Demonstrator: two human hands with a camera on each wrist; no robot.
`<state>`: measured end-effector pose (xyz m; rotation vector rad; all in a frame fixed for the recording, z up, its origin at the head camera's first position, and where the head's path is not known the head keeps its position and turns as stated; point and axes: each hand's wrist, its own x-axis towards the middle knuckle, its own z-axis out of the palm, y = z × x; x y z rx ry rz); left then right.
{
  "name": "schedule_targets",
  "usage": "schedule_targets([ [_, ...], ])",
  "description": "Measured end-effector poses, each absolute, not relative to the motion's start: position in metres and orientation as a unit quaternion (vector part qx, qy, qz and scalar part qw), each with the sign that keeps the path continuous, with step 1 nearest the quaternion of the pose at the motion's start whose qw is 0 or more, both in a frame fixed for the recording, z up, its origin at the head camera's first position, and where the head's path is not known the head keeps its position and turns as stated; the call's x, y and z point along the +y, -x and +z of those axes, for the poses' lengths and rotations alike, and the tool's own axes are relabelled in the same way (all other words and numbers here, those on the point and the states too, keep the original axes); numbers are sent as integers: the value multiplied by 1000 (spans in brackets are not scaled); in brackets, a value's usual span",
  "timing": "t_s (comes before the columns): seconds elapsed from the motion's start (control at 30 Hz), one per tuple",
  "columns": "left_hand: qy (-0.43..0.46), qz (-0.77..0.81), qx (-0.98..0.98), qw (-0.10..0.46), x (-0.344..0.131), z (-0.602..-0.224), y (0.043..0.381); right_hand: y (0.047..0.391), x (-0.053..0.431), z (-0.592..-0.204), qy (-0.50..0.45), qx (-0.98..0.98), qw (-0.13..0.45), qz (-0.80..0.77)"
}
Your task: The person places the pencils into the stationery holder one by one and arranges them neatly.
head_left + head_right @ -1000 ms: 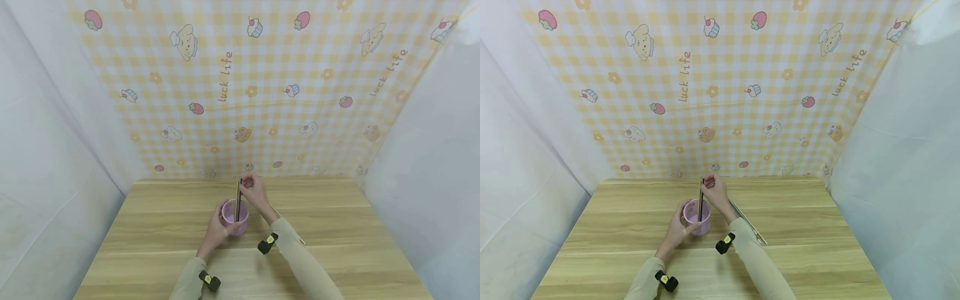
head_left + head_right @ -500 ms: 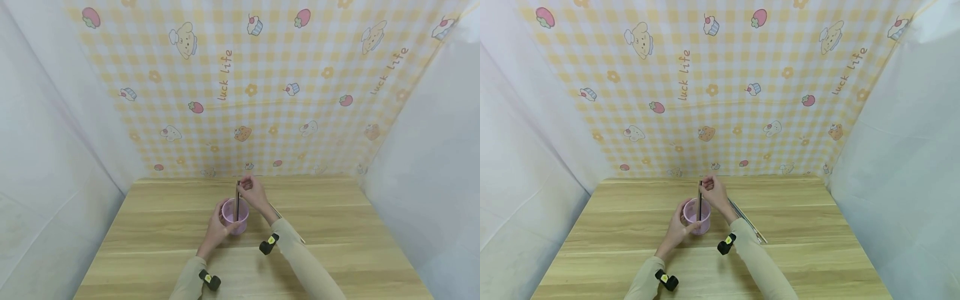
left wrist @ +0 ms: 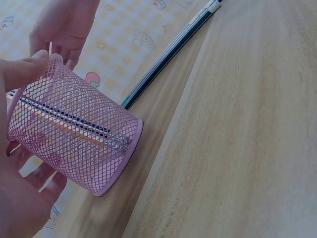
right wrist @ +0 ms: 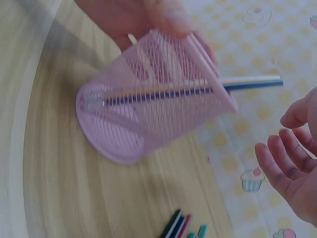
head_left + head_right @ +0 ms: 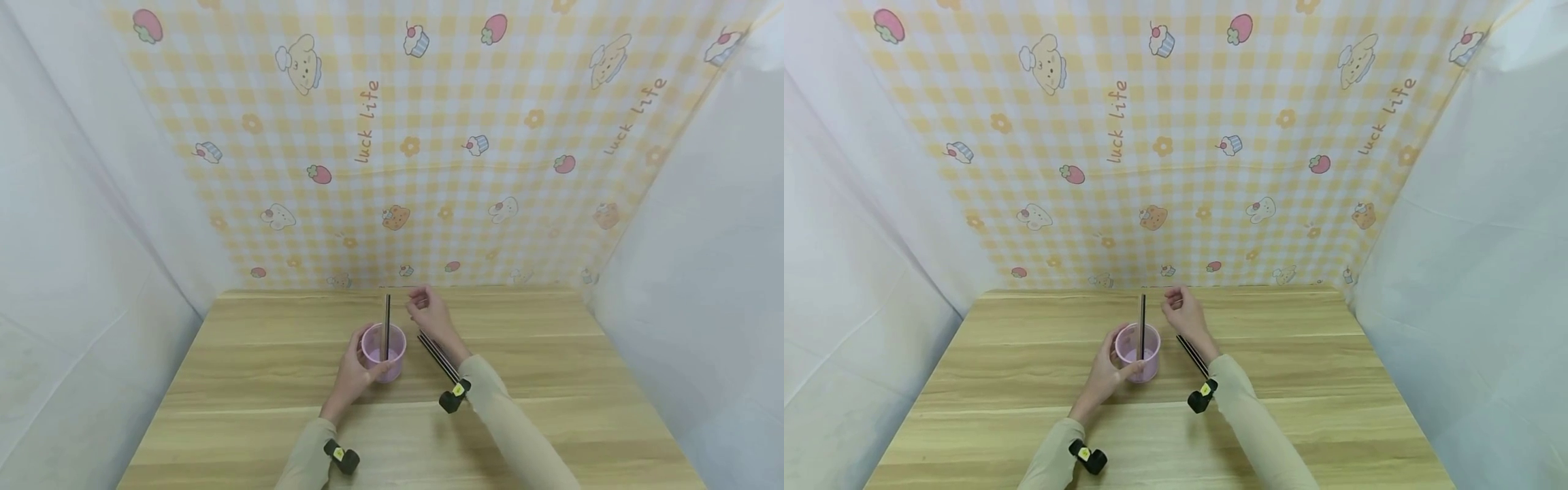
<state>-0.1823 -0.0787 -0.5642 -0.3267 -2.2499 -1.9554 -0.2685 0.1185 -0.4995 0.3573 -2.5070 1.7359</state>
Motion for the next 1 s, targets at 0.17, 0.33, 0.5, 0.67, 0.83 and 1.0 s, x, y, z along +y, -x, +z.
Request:
schedule_targets([
  [0.17, 108, -653, -746, 71, -76, -545, 175, 268, 134, -504, -97, -832, 35, 546],
  [0.33, 117, -655, -744, 63, -78, -528, 167, 268, 148, -508, -84, -846, 44, 525],
  [0.5, 111, -654, -745, 69, -77, -540, 173, 267, 159, -513, -69, -852, 39, 517],
  [0.67, 104, -650, -749, 77, -78, -558, 182, 266, 168, -521, -72, -855, 34, 512],
  [0.83, 106, -648, -752, 64, -81, -564, 182, 263, 177, -529, -68, -859, 25, 508],
  [1.0, 110, -648, -751, 64, -81, -565, 181, 261, 184, -537, -66, -863, 23, 500],
])
